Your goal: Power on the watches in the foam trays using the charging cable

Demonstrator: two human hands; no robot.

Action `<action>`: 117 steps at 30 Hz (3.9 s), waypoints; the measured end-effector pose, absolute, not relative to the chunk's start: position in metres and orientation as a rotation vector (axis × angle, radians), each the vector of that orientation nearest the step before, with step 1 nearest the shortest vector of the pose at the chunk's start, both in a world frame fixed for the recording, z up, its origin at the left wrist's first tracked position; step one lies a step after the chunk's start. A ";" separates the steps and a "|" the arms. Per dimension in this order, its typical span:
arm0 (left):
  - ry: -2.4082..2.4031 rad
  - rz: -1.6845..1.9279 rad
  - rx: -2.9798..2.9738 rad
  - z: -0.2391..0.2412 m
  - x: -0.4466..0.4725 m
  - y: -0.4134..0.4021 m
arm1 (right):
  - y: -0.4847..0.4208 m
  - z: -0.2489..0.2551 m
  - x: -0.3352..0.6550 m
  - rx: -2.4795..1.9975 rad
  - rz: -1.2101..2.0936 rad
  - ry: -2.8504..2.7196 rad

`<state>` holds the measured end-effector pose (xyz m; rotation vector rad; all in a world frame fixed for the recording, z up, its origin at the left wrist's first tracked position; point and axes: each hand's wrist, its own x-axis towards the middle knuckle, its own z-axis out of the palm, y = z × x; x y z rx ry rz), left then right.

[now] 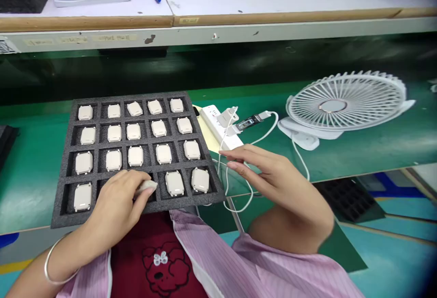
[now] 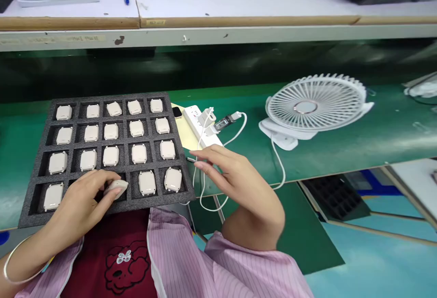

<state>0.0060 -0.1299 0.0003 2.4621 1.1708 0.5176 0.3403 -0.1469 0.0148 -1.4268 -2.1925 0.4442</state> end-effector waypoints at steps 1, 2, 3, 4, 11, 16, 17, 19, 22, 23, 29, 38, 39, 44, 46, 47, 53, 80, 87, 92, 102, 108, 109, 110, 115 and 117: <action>1.229 0.567 2.474 -0.002 0.007 -0.131 | -0.152 0.008 0.347 -1.482 0.432 -2.117; 1.286 0.605 2.514 -0.005 0.007 -0.132 | -0.157 0.002 0.353 -1.535 0.419 -2.049; 1.326 0.634 2.578 -0.007 0.007 -0.132 | -0.162 -0.004 0.358 -1.581 0.406 -1.989; 1.354 0.655 2.659 -0.009 0.007 -0.133 | -0.166 -0.009 0.362 -1.615 0.398 -1.942; 1.411 0.794 2.972 -0.010 0.001 -0.135 | -0.165 -0.045 0.344 -1.855 0.366 -1.879; 0.658 0.900 2.649 0.001 0.007 -0.155 | -0.163 -0.053 0.332 -2.223 0.456 -1.803; 0.519 0.778 2.478 0.000 0.010 -0.160 | -0.166 -0.051 0.334 -2.150 0.602 -1.726; 0.400 0.433 2.160 -0.009 0.020 -0.167 | -0.174 -0.046 0.339 -1.918 0.917 -1.441; 0.419 -0.039 1.880 -0.050 0.044 -0.168 | -0.188 -0.035 0.345 -1.558 1.183 -1.007; 0.442 -0.111 1.838 -0.068 0.056 -0.167 | -0.191 -0.032 0.344 -1.468 1.231 -0.928; 0.432 -0.021 1.861 -0.150 0.128 -0.168 | -0.199 -0.026 0.328 -1.168 1.427 -0.808; 0.435 -0.069 1.891 -0.116 0.089 -0.173 | -0.182 -0.031 0.367 -1.125 0.889 -0.904; 0.450 -0.070 1.880 -0.098 0.079 -0.173 | -0.177 -0.033 0.373 -1.098 0.838 -0.913; 0.364 0.270 1.910 0.006 0.034 -0.182 | -0.159 -0.042 0.371 -1.165 0.664 -1.033; 0.414 0.507 2.014 0.038 0.014 -0.181 | -0.156 -0.051 0.361 -1.310 0.634 -1.224; 0.578 0.685 2.121 0.050 0.004 -0.175 | -0.156 -0.057 0.357 -1.392 0.595 -1.377; 1.653 0.745 2.236 0.082 -0.053 -0.061 | -0.149 -0.094 0.345 -1.779 0.146 -2.086; 1.844 0.542 1.719 -0.001 -0.173 0.010 | 0.031 -0.022 0.328 -1.830 -0.028 -2.141; 1.715 0.579 2.120 0.019 -0.107 0.047 | 0.059 -0.028 0.323 -1.745 0.113 -1.948; 1.621 0.430 2.117 0.010 -0.104 0.059 | 0.047 -0.027 0.322 -1.514 0.502 -1.967; 1.657 -0.192 2.753 0.026 -0.094 0.069 | 0.034 -0.027 0.314 -1.394 0.322 -2.249; 1.768 0.088 2.486 0.023 -0.106 0.065 | 0.030 -0.031 0.319 -1.632 0.127 -2.329; 1.784 0.227 2.371 0.021 -0.111 0.066 | 0.030 -0.031 0.319 -1.657 0.103 -2.344; 1.779 0.354 2.263 0.018 -0.115 0.067 | 0.030 -0.029 0.319 -1.658 0.097 -2.360; 1.579 0.532 2.099 0.009 -0.117 0.075 | 0.038 -0.016 0.321 -1.567 0.313 -2.324; 1.514 0.449 2.129 0.007 -0.114 0.079 | 0.045 -0.013 0.323 -1.616 0.385 -2.292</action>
